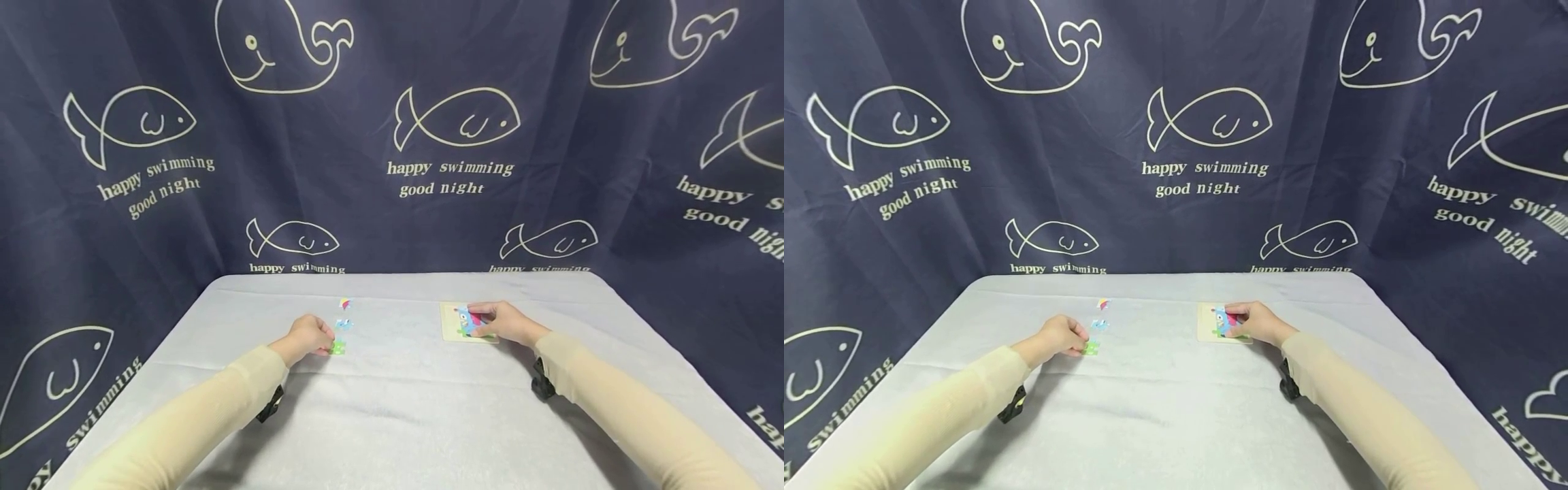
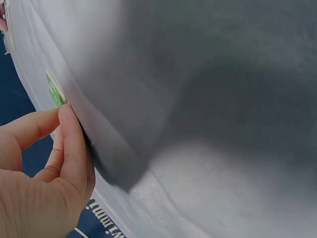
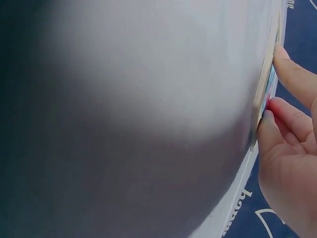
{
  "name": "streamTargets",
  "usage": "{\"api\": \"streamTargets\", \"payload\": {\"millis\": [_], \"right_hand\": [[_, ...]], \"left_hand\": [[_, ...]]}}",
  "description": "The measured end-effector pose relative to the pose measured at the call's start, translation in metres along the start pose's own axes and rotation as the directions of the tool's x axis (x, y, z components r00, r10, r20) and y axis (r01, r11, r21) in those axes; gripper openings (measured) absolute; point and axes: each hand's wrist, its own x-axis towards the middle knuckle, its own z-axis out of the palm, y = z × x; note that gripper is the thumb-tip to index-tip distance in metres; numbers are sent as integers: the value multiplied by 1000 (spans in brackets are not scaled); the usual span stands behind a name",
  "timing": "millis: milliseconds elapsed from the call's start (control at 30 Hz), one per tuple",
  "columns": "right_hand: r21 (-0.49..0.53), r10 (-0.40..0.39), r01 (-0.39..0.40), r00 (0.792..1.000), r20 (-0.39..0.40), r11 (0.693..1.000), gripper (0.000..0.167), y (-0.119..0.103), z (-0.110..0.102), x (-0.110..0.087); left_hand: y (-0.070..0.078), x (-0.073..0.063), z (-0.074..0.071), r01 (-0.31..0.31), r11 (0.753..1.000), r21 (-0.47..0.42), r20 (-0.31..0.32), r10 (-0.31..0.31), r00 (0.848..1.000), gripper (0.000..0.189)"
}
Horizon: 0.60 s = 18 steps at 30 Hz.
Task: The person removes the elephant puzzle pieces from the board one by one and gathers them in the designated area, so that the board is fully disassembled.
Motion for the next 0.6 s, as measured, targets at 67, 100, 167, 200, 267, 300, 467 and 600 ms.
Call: {"api": "streamTargets", "payload": {"millis": [67,100,167,200,267,300,467,600], "right_hand": [[-19,7,-7,1000,0,1000,66,-1,1,0],[-32,4,-4,1000,0,999,66,-2,2,-1],[-50,-1,1,1000,-4,999,67,-3,2,-1],[-58,-5,4,1000,-11,998,67,-4,3,-1],[-90,-32,30,999,-21,995,68,-5,3,-1],[-107,-46,43,999,-27,993,69,-5,3,-1],[-170,-82,70,994,-67,983,69,-6,2,-3],[-194,-100,82,992,-81,977,69,-7,3,-5]], "left_hand": [[-1,-2,-1,1,1000,-18,11,0,1000,12],[-1,-2,-2,1,1000,-31,14,-1,1000,11],[-1,-3,-4,1,999,-49,17,0,1000,11],[-1,-4,-5,-1,998,-55,16,2,1000,11],[1,-4,-7,-6,998,-68,9,7,1000,11],[2,-5,-8,-10,997,-72,7,10,1000,12],[7,-7,-9,1,996,-87,3,-1,1000,13],[10,-8,-8,17,996,-92,3,-17,1000,12]]}}
